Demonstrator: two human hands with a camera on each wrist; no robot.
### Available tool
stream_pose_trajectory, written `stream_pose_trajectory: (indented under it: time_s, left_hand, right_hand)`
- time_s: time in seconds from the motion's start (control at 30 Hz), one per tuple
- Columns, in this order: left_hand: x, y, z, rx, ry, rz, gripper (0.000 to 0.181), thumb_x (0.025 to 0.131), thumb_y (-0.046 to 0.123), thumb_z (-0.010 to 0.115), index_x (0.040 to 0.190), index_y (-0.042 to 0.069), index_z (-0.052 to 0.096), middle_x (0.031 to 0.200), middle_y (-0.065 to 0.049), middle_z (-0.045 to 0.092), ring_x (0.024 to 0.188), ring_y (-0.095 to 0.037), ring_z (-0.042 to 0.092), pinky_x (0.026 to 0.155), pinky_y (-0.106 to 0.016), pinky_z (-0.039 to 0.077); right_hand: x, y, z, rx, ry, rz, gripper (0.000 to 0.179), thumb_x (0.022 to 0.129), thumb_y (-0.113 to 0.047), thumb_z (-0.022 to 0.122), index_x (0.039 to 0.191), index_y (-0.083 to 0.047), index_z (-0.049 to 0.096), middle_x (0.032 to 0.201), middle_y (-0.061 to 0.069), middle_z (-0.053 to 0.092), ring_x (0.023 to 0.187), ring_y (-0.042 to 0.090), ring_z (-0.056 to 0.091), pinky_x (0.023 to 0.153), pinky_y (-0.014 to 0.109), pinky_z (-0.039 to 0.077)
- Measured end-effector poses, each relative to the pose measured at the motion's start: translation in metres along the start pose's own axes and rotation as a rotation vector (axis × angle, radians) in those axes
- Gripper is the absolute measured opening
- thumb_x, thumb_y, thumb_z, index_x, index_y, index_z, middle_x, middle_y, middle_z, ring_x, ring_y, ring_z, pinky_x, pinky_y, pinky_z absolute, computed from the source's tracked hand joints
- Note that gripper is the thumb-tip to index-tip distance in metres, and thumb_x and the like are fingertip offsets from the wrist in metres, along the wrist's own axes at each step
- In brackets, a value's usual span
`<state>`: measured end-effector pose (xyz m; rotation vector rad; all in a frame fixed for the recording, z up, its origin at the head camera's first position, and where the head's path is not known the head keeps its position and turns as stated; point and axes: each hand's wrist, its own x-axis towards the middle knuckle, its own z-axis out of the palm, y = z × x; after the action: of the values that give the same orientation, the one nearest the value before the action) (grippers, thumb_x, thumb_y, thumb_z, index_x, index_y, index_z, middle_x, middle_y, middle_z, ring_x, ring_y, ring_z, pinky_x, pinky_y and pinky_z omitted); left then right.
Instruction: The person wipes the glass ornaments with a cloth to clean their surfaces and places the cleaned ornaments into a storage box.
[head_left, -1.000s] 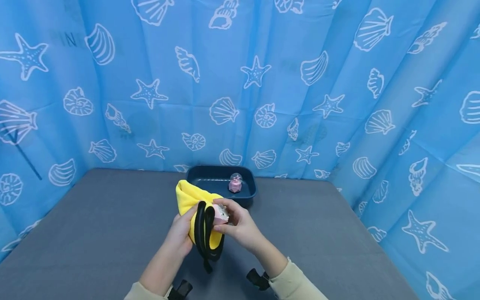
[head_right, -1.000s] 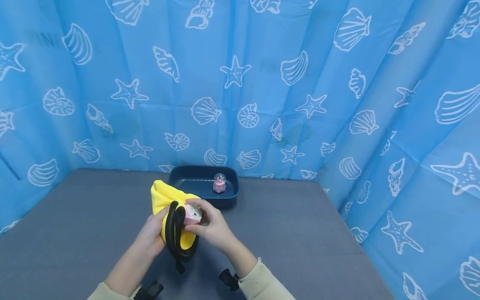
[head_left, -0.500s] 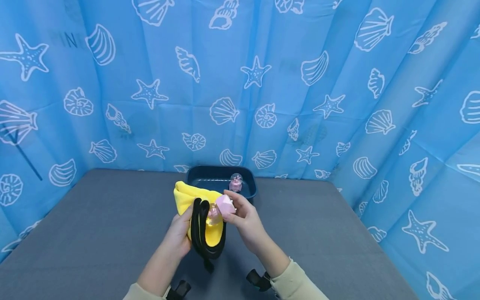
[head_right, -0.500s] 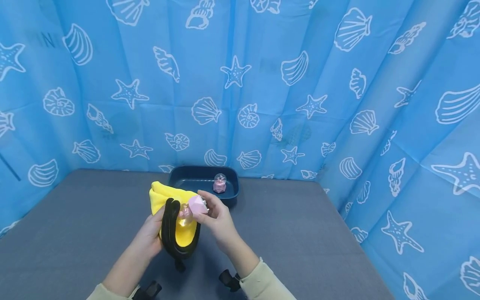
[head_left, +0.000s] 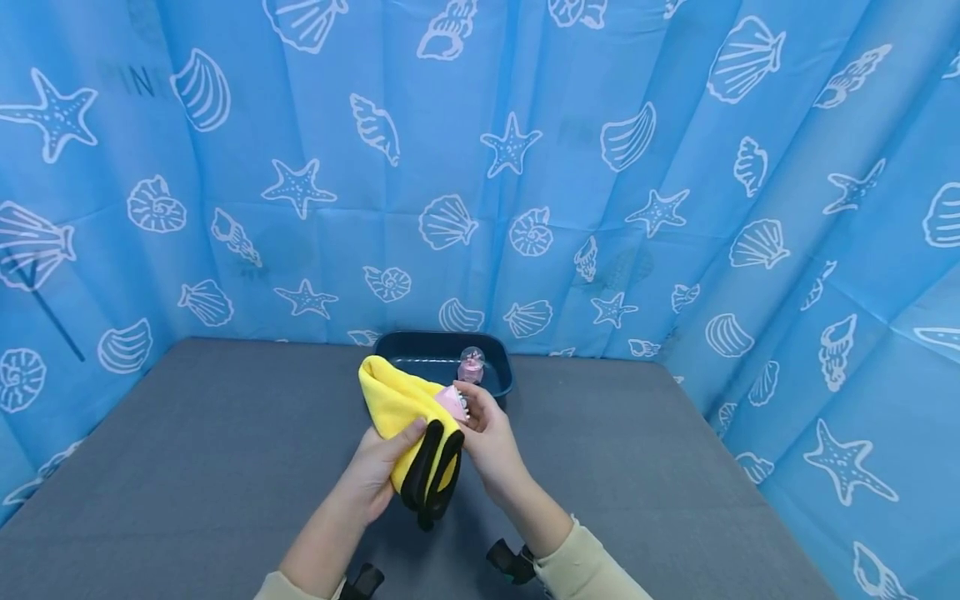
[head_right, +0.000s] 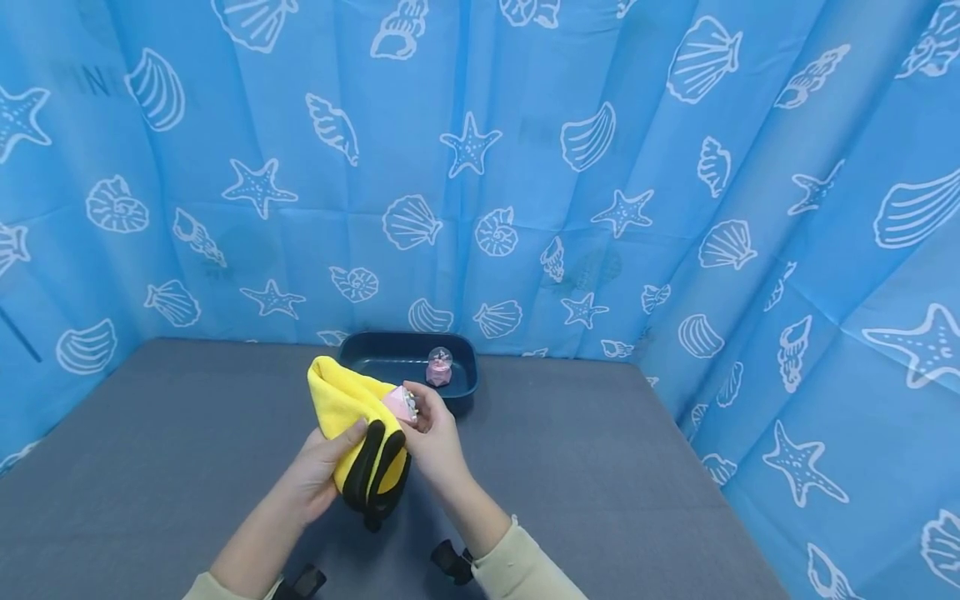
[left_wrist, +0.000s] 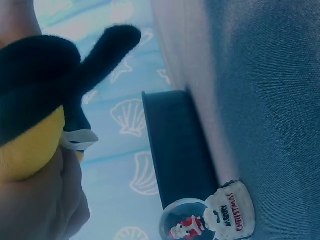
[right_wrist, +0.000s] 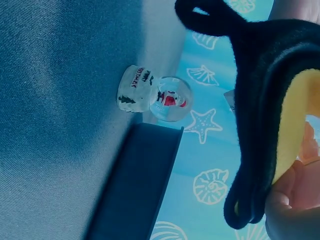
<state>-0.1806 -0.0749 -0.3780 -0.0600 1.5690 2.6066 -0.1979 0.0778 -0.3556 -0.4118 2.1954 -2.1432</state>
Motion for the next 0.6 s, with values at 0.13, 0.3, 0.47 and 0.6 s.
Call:
stream_pose_trajectory:
  time_s: [0.13, 0.3, 0.47, 0.6]
  left_hand:
    - [0.0002, -0.0023, 0.0008, 0.057, 0.038, 0.030, 0.048, 0.091, 0.007, 0.067, 0.128, -0.002, 0.037, 0.109, -0.011, 0.053, 0.095, -0.018, 0.061, 0.086, -0.030, 0.054]
    - [0.0012, -0.0052, 0.0006, 0.125, 0.070, 0.062, 0.049, 0.088, 0.000, 0.068, 0.128, -0.003, 0.038, 0.112, -0.013, 0.052, 0.097, -0.021, 0.059, 0.087, -0.032, 0.053]
    - [0.0025, -0.0077, -0.0015, 0.149, 0.086, 0.088, 0.049, 0.087, -0.001, 0.068, 0.126, -0.005, 0.039, 0.111, -0.014, 0.051, 0.097, -0.021, 0.059, 0.084, -0.030, 0.054]
    - [0.0032, -0.0082, -0.0027, 0.135, 0.114, 0.093, 0.044, 0.087, -0.002, 0.066, 0.123, -0.006, 0.041, 0.108, -0.013, 0.054, 0.093, -0.018, 0.060, 0.081, -0.028, 0.054]
  right_hand:
    - [0.0010, 0.0004, -0.0004, 0.008, 0.022, 0.008, 0.044, 0.096, -0.009, 0.061, 0.134, 0.003, 0.044, 0.115, 0.019, 0.058, 0.089, 0.019, 0.061, 0.087, 0.031, 0.054]
    - [0.0040, 0.0014, -0.0027, 0.016, 0.037, 0.034, 0.046, 0.095, -0.014, 0.061, 0.133, 0.003, 0.043, 0.104, 0.016, 0.061, 0.083, 0.017, 0.061, 0.081, 0.027, 0.054]
    - [0.0068, 0.0005, -0.0043, 0.090, 0.044, 0.080, 0.049, 0.096, -0.018, 0.061, 0.132, 0.005, 0.039, 0.108, 0.017, 0.061, 0.085, 0.016, 0.061, 0.083, 0.026, 0.054]
    - [0.0064, -0.0018, -0.0048, 0.172, 0.044, 0.113, 0.048, 0.097, -0.020, 0.057, 0.131, 0.007, 0.037, 0.111, 0.016, 0.058, 0.085, 0.014, 0.059, 0.081, 0.022, 0.052]
